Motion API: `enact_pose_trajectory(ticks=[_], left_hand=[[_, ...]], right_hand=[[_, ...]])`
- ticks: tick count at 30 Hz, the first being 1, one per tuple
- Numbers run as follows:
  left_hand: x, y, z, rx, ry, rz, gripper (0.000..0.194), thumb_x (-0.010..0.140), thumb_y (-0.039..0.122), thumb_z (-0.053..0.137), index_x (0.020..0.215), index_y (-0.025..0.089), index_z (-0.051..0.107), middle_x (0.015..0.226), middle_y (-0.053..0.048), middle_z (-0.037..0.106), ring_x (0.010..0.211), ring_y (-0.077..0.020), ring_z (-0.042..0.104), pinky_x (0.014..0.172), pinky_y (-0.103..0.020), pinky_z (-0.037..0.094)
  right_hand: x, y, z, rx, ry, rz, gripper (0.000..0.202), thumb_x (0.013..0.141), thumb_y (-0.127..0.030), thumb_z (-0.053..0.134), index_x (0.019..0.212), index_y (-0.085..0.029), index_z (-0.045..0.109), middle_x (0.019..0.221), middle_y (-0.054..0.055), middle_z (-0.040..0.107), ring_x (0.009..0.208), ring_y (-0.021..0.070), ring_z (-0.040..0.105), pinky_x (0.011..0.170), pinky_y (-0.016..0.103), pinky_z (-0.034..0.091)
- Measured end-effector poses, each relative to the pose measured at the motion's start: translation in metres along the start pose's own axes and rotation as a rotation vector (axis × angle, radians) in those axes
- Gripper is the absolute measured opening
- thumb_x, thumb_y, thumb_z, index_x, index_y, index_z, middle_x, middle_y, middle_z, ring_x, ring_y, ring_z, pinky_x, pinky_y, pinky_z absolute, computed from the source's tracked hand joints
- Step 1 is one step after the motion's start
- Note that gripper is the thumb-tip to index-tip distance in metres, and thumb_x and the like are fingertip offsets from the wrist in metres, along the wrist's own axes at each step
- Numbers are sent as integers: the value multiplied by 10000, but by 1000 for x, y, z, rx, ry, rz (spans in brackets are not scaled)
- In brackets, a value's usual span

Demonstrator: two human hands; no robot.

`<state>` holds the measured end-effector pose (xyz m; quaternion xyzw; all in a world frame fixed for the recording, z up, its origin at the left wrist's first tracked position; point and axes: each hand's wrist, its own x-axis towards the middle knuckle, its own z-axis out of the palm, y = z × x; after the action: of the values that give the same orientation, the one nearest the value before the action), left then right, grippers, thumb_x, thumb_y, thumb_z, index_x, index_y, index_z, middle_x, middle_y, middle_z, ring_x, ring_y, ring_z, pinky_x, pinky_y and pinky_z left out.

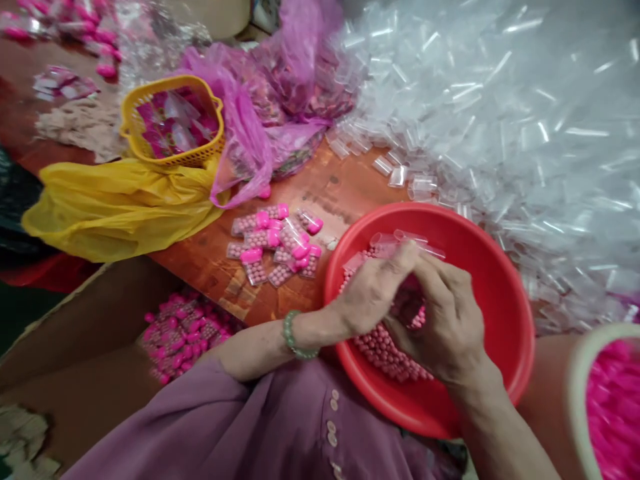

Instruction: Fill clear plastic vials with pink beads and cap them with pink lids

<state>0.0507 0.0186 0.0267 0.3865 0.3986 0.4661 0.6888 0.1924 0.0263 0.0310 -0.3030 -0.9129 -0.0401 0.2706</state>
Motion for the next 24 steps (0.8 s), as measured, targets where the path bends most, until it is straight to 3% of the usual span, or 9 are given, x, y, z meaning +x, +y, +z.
enact_pose_trajectory(ticks=[2,4,5,7,10,14,17,21,24], left_hand=[[-2,7,-14,92,-6,19,621,985,577,252,917,178,724,613,-41,629,617,-193,636,586,-342,516],[-3,13,-37,327,159,158,614,974,609,262,885,209,720,625,-23,635,564,-151,592,563,-313,484],[-3,16,-52,498,314,260,584,973,601,281,843,227,710,636,-15,631,577,-142,582,592,-313,481],[-1,19,-84,615,426,313,474,950,573,402,809,227,692,682,-21,626,667,-159,587,682,-336,464],[3,18,-132,1207,758,404,522,940,590,379,846,193,705,651,-34,606,685,-204,600,689,-369,436],[3,11,-166,1465,685,308,461,899,545,509,1137,182,663,955,-79,691,1038,-338,626,895,-480,428],[-3,7,-154,1319,640,458,388,879,481,576,1165,228,643,1150,-80,683,1178,-324,585,1028,-476,408],[-14,2,-106,1113,434,565,277,948,363,486,1128,232,651,1144,-54,714,1120,-233,643,1023,-402,472],[-19,-9,-75,1033,300,588,313,923,314,525,1194,179,608,1223,-90,688,1172,-236,625,1052,-399,475]], right_hand=[[3,8,-4,111,-104,64,848,862,-363,645,1555,-243,172,1431,172,501,1261,326,536,961,510,519],[-1,23,-7,157,-152,188,850,863,-383,647,1552,-235,171,1511,179,405,1245,319,553,975,509,519],[-5,32,-8,149,-162,262,822,868,-387,642,1543,-226,201,1490,180,432,1187,303,595,956,499,532],[-16,50,-8,100,-190,381,672,892,-376,615,1480,-197,344,1337,165,581,1090,281,646,915,480,548],[-23,68,-4,62,-430,405,379,918,-282,573,1275,-155,564,1202,148,671,1081,281,654,923,454,530],[-6,69,8,17,-712,368,277,910,-196,562,1169,-125,630,1138,147,686,1048,271,660,899,393,509],[11,59,22,30,-835,283,280,897,-204,594,1164,-131,637,1155,138,678,1047,260,656,872,348,495],[17,43,42,109,-968,229,330,903,-265,600,1207,-136,596,1111,134,694,955,241,682,775,317,491],[13,37,56,125,-942,279,374,911,-257,573,1260,-124,540,1120,150,694,976,250,682,771,319,486]])
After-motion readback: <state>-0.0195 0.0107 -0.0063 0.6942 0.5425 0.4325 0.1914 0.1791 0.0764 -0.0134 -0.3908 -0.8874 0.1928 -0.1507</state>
